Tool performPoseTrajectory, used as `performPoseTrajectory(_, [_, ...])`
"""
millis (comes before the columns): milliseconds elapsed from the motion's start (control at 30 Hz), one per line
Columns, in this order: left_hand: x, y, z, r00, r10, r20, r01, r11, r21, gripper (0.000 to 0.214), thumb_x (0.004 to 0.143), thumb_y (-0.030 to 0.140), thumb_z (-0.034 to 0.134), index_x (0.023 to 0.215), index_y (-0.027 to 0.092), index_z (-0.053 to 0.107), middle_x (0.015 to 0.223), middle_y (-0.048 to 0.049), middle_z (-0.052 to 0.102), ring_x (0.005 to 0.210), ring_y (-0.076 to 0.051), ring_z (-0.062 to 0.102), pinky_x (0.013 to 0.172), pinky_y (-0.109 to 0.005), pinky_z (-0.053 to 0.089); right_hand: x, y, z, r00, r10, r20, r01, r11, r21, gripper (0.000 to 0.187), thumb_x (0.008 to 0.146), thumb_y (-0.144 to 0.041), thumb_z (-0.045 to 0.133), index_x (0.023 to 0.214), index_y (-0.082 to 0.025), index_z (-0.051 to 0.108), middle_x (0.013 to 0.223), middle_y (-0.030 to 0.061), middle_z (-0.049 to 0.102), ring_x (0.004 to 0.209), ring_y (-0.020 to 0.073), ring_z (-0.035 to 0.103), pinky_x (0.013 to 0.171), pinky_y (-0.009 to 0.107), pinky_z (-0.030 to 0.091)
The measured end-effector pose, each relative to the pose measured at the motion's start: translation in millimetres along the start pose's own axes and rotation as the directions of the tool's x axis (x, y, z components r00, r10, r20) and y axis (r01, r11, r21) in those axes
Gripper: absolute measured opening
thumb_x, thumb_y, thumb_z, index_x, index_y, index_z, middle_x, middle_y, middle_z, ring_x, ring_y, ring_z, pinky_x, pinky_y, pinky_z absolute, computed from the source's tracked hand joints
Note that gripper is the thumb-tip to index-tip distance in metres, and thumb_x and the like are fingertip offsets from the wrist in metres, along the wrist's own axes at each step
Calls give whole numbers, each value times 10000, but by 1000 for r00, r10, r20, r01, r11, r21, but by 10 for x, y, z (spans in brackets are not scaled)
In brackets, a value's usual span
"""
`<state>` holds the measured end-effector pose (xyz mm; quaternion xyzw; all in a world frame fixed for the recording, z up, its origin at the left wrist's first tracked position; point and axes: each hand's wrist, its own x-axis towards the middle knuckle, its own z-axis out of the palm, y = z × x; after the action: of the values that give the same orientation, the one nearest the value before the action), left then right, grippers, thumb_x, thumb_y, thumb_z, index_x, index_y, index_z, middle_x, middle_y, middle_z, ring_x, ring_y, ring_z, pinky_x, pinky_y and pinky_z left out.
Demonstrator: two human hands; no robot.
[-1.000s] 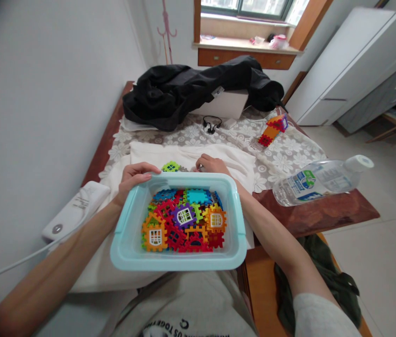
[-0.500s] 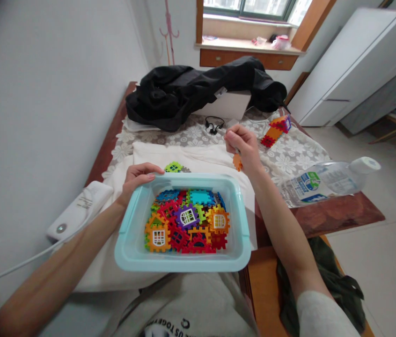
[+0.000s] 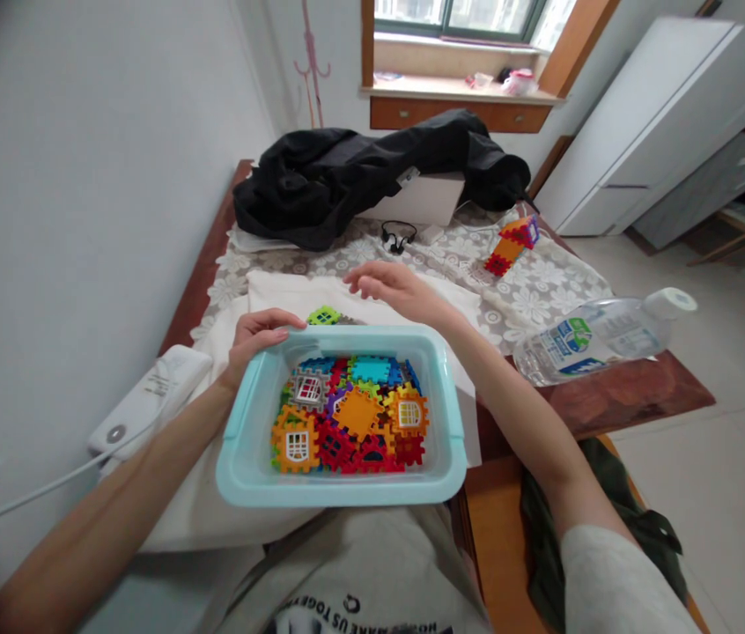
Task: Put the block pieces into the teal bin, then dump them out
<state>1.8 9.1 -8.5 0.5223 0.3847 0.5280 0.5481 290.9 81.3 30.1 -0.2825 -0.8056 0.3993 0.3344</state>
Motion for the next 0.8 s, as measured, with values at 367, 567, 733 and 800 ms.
performPoseTrajectory(367, [1, 45, 25, 1000, -20, 14, 20, 1000, -21, 180, 699, 293, 813, 822, 184, 887, 758, -53, 813, 620, -166, 649, 572, -251, 485, -115, 694, 656, 979, -36, 200, 108, 925, -365, 285, 1061, -268, 606, 1330, -227, 688, 1503, 114, 630, 1402, 262, 574, 1237, 493, 444])
performPoseTrajectory(567, [5, 16, -6, 1000, -2, -10, 2, 999, 37, 188, 697, 309, 801, 804, 177, 882, 769, -67, 812, 658, -193, 657, 601, -276, 498, -127, 671, 640, 977, -51, 209, 128, 918, -376, 348, 1057, -245, 622, 1405, -243, 620, 1551, 103, 609, 1479, 261, 506, 1299, 496, 362])
performPoseTrajectory(733, [11, 3, -12, 1000, -13, -2, 13, 1000, 25, 197, 698, 310, 802, 819, 179, 885, 761, -61, 806, 641, -189, 648, 586, -271, 490, -99, 555, 625, 972, -6, 234, 118, 878, -464, 352, 1053, -257, 647, 1403, -215, 654, 1366, 118, 686, 1277, 270, 599, 1194, 484, 458])
performPoseTrajectory(800, [10, 9, -1, 1000, -16, 1, 16, 1000, 2, 195, 695, 303, 804, 823, 181, 886, 751, -55, 803, 617, -178, 634, 561, -262, 474, -129, 471, 603, 973, -6, 233, 110, 891, -440, 304, 1049, -261, 656, 1348, -211, 688, 1318, 108, 692, 1228, 254, 617, 1140, 445, 502])
